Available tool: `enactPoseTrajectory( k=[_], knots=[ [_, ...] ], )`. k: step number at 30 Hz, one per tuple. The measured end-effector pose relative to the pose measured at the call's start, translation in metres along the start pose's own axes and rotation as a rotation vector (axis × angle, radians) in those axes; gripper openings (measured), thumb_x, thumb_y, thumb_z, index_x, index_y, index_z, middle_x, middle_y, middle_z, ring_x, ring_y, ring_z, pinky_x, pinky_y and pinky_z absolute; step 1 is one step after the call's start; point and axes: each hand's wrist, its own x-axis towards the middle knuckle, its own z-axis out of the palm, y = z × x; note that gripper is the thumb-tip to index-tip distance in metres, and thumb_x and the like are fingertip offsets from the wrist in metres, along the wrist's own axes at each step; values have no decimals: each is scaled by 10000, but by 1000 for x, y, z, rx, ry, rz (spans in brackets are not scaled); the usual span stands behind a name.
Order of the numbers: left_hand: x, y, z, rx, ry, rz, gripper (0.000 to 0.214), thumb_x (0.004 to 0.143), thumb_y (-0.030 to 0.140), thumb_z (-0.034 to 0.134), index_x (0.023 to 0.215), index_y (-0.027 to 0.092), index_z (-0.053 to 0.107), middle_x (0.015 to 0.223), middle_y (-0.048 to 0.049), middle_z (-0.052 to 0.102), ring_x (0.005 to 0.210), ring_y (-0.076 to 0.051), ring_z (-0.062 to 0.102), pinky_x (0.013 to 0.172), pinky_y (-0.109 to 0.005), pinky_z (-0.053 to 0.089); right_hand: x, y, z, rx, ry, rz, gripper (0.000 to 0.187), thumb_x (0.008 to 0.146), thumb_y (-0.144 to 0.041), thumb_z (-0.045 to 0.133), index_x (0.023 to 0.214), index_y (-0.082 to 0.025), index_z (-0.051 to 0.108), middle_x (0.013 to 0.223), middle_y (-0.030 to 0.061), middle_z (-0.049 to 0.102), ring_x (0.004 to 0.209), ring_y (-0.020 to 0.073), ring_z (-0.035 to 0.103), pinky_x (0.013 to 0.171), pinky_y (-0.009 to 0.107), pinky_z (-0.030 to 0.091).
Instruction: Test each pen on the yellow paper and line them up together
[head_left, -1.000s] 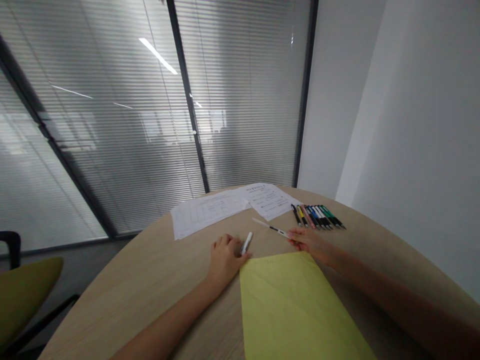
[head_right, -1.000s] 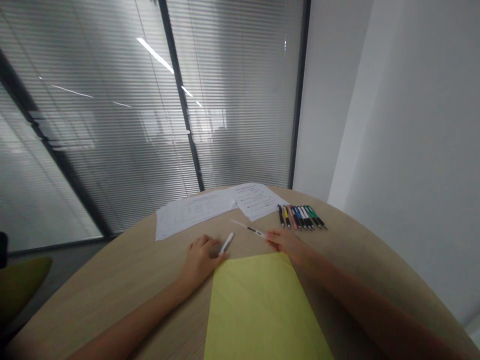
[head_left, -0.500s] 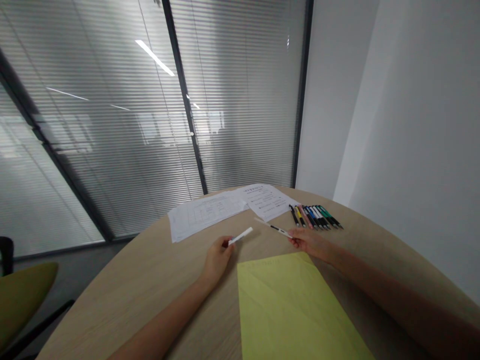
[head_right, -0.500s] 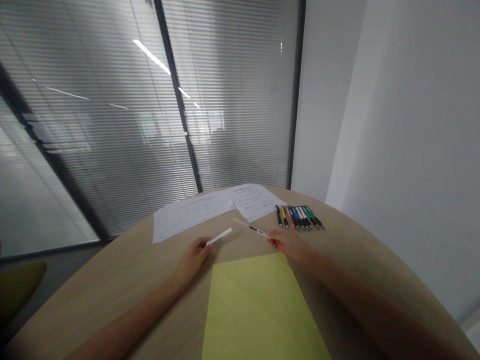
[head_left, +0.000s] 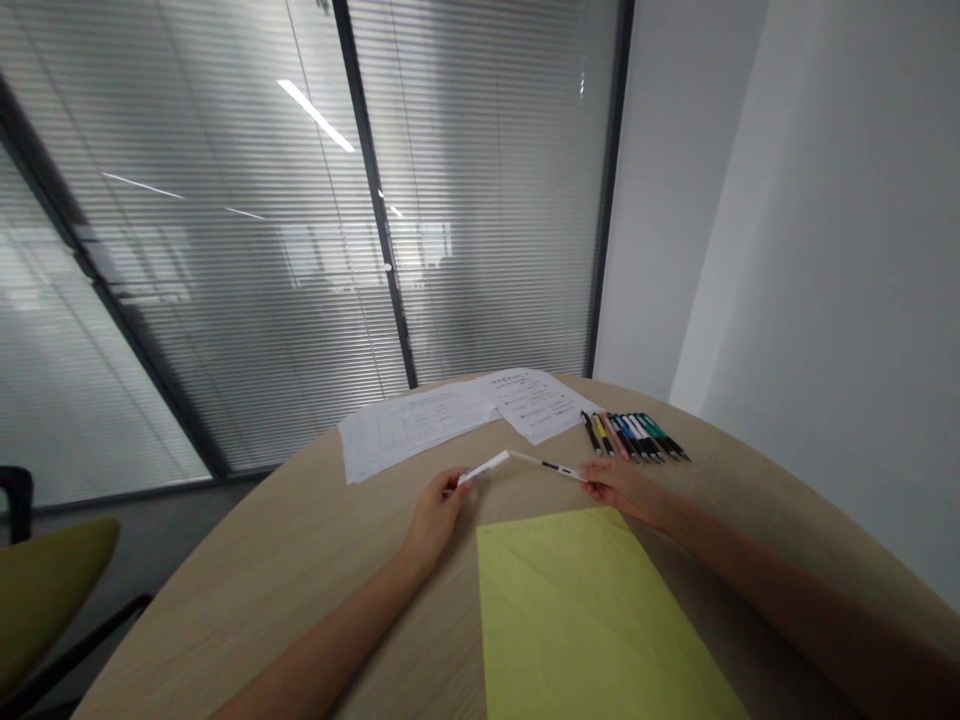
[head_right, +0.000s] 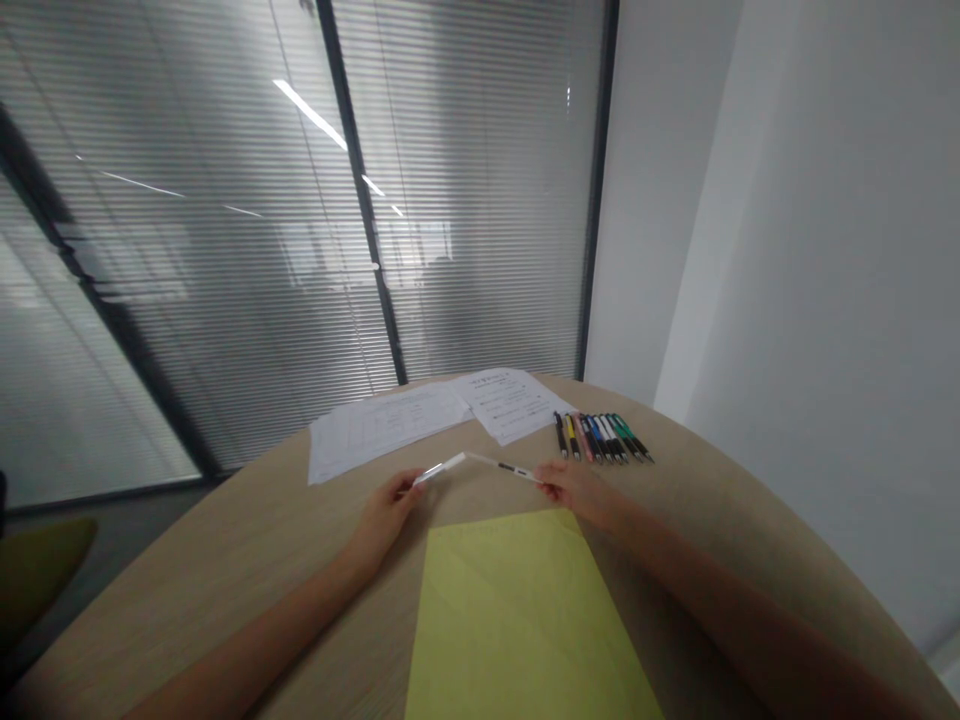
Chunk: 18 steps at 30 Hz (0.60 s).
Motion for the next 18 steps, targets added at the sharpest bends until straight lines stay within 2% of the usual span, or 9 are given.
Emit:
enactPoseTrajectory(
  k=[18],
  knots=[
    [-1,2,0,-58,-35,14,348,675,362,497,920,152,630,872,-48,638,778,-192,552,702,-284,411,5,6,-11,-157,-24,-57,232,638,-355,560,518,-170,487,488,-33,462,429,70,375,423,212,273]
  ],
)
